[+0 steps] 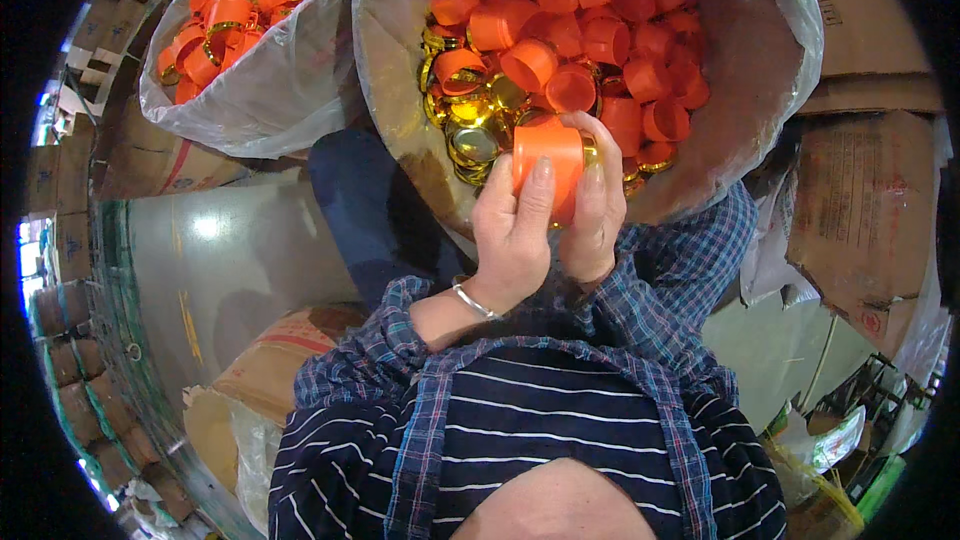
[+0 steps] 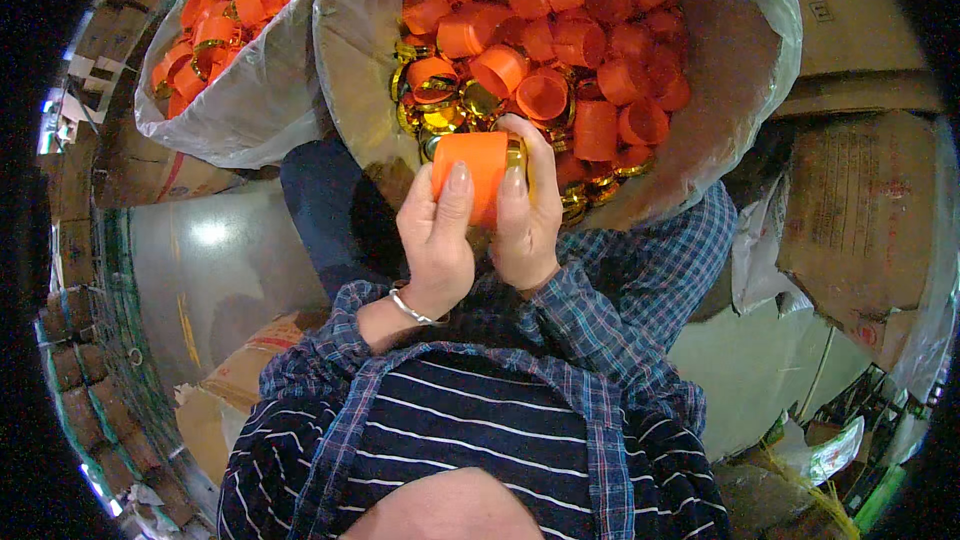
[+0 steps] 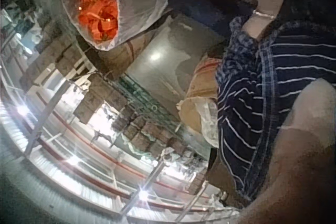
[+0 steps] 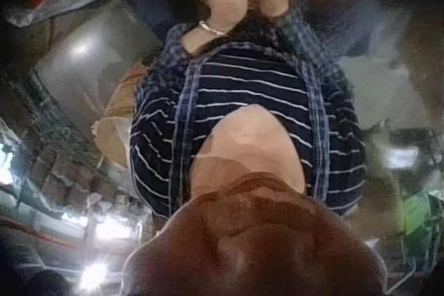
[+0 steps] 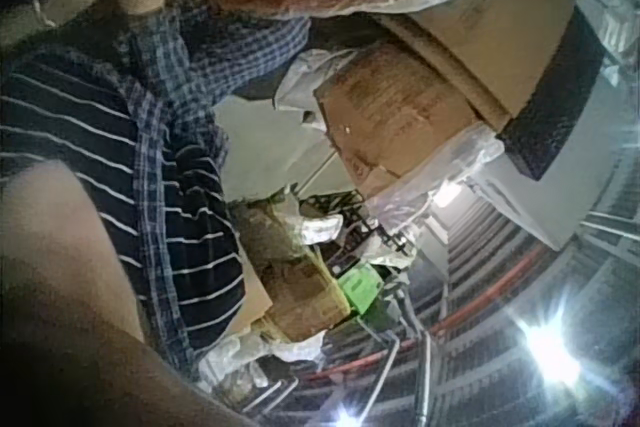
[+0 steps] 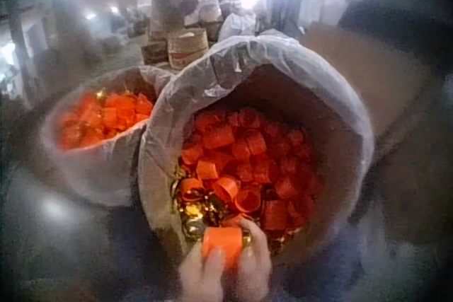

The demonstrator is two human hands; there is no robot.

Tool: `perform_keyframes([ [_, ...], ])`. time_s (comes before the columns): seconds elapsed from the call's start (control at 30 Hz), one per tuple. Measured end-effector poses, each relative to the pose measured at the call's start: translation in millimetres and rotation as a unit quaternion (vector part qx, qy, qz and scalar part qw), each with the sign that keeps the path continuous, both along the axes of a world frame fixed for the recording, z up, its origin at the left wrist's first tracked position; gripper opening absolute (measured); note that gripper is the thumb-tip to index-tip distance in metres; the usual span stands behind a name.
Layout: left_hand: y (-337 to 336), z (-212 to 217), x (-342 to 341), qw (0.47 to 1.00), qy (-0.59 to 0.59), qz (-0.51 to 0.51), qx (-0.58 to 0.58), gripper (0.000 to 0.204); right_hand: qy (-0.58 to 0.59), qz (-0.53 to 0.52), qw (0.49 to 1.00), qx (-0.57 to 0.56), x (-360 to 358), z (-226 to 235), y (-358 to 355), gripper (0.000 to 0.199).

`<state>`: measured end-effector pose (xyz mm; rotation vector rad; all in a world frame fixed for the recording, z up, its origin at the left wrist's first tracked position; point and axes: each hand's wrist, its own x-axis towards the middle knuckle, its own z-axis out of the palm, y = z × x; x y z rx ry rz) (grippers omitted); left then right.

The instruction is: The person repeatedly picks orange plastic caps and gold metallic discs from a large bag, presses each cap onto a disc, and places the assembled units into a second bag. The process continues one at a time without visible inspection or tool use.

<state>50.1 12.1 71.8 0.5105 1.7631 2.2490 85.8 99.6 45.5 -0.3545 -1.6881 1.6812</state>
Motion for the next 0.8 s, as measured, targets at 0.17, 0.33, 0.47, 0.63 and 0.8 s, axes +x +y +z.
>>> perform_keyframes([
  [0.17,2.4,-19.6,-16.3,0.974,-0.220,-0.041,0.030,0.021,0.012,-0.033,0.965,0.261,-8.0,-21.4,16.8,0.040],
  [0.33,-2.5,-38.4,-52.4,0.920,-0.366,-0.129,0.043,0.034,-0.079,0.040,0.976,0.197,-10.1,-41.6,29.3,0.037],
  [0.47,-12.5,-50.2,-54.9,0.953,0.169,-0.185,-0.169,0.032,-0.083,0.069,0.934,-0.341,-19.3,-38.8,27.8,0.040],
  [0.63,-14.5,-62.4,-28.1,0.980,0.155,-0.076,-0.101,0.032,-0.124,-0.007,0.984,-0.127,-22.7,-34.6,12.1,0.039],
  [0.8,-4.4,-61.3,-23.6,0.991,-0.133,-0.017,-0.023,0.036,-0.107,-0.022,0.981,0.163,-9.2,-42.8,8.5,0.039],
])
